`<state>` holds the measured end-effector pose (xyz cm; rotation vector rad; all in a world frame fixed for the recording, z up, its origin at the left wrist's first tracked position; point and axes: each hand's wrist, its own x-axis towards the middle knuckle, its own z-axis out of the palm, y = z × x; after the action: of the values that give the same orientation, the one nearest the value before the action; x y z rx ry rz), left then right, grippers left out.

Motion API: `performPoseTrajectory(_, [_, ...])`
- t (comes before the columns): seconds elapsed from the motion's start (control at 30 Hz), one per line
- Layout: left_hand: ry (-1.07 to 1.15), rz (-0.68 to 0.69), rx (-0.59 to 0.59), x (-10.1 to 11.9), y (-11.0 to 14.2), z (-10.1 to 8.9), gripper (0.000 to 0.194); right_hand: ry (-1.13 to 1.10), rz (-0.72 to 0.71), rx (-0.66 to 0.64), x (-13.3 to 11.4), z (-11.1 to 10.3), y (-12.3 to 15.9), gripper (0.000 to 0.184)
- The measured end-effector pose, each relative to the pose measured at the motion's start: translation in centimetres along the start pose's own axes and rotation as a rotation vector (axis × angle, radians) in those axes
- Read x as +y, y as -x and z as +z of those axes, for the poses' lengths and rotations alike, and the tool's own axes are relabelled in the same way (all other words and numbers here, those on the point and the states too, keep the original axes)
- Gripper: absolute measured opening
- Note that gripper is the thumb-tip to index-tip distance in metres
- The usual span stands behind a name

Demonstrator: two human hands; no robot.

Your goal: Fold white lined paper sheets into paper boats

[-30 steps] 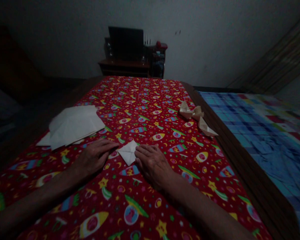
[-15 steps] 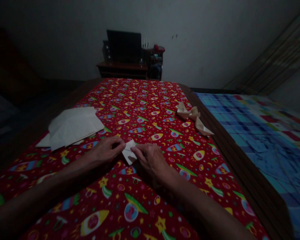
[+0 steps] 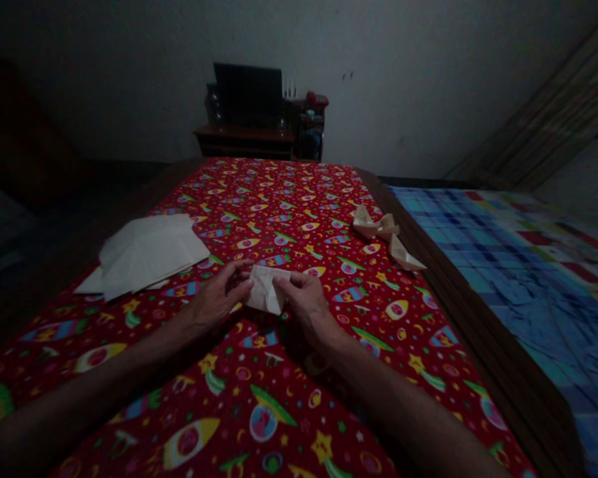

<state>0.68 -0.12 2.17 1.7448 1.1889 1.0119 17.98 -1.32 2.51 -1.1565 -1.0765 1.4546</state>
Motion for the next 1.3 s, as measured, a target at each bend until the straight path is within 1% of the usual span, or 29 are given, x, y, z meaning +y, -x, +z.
performPoseTrajectory(0.07, [0.105, -0.061, -0.084, -0.5, -0.2, -0.1, 0.040, 0.033, 0.046, -0.045, 0.3, 0.0, -0.2, 0.032])
performPoseTrajectory(0.1, [0.097, -0.059, -0.098, -0.7, -0.2, -0.2, 0.039, 0.100, 0.050, -0.063, 0.5, -0.1, -0.3, 0.031])
performPoseTrajectory(0.13, [0.054, -0.045, -0.101, -0.7, -0.2, -0.4, 0.039, 0.199, 0.022, -0.067, 0.6, -0.2, -0.3, 0.029])
performPoseTrajectory(0.17, [-0.015, -0.027, -0.098, -0.7, -0.2, -0.5, 0.038, 0.327, -0.040, -0.061, 0.7, -0.4, -0.3, 0.027])
performPoseTrajectory(0.2, [-0.100, -0.012, -0.098, -0.7, -0.1, -0.6, 0.035, 0.480, -0.133, -0.054, 0.7, -0.7, -0.3, 0.024])
performPoseTrajectory(0.27, [-0.276, 0.042, -0.109, -0.7, 0.1, -0.8, 0.031, 0.794, -0.379, -0.045, 0.7, -1.3, -0.2, 0.021])
performPoseTrajectory(0.33, [-0.415, 0.168, -0.092, -0.9, 0.4, -0.8, 0.031, 1.021, -0.587, -0.088, 0.8, -1.8, 0.0, 0.020])
performPoseTrajectory(0.37, [-0.461, 0.249, -0.076, -1.1, 0.5, -0.9, 0.033, 1.081, -0.652, -0.128, 0.9, -2.0, 0.0, 0.016])
performPoseTrajectory(0.43, [-0.506, 0.384, -0.066, -1.5, 0.8, -1.1, 0.033, 1.118, -0.727, -0.201, 1.1, -2.3, 0.0, 0.011])
performPoseTrajectory(0.5, [-0.511, 0.444, -0.120, -1.7, 0.9, -1.5, 0.026, 1.111, -0.768, -0.248, 1.4, -2.5, 0.0, 0.013])
performPoseTrajectory(0.57, [-0.499, 0.433, -0.195, -1.8, 0.9, -1.9, 0.018, 1.090, -0.790, -0.285, 1.6, -2.9, -0.1, 0.015])
performPoseTrajectory(0.67, [-0.487, 0.362, -0.270, -1.6, 0.8, -2.2, 0.011, 1.068, -0.788, -0.351, 1.6, -3.3, 0.0, 0.016])
performPoseTrajectory(0.83, [-0.424, 0.301, -0.284, -1.7, 0.2, -1.7, 0.007, 1.129, -0.821, -0.398, 1.2, -3.4, 0.2, 0.021])
performPoseTrajectory(0.93, [-0.362, 0.270, -0.292, -1.8, -0.2, -1.7, 0.005, 1.223, -0.868, -0.442, 0.7, -3.2, 0.4, 0.024])
performPoseTrajectory(1.07, [-0.306, 0.273, -0.328, -1.8, -0.5, -2.1, 0.006, 1.369, -0.914, -0.474, -0.2, -3.0, 0.9, 0.029])
performPoseTrajectory(1.17, [-0.350, 0.281, -0.299, -1.9, -0.2, -2.0, 0.005, 1.412, -0.913, -0.481, -0.6, -3.1, 1.3, 0.029])
performPoseTrajectory(1.3, [-0.437, 0.319, -0.217, -1.9, 0.6, -1.6, 0.011, 1.315, -0.894, -0.472, -0.2, -3.8, 1.1, 0.028])
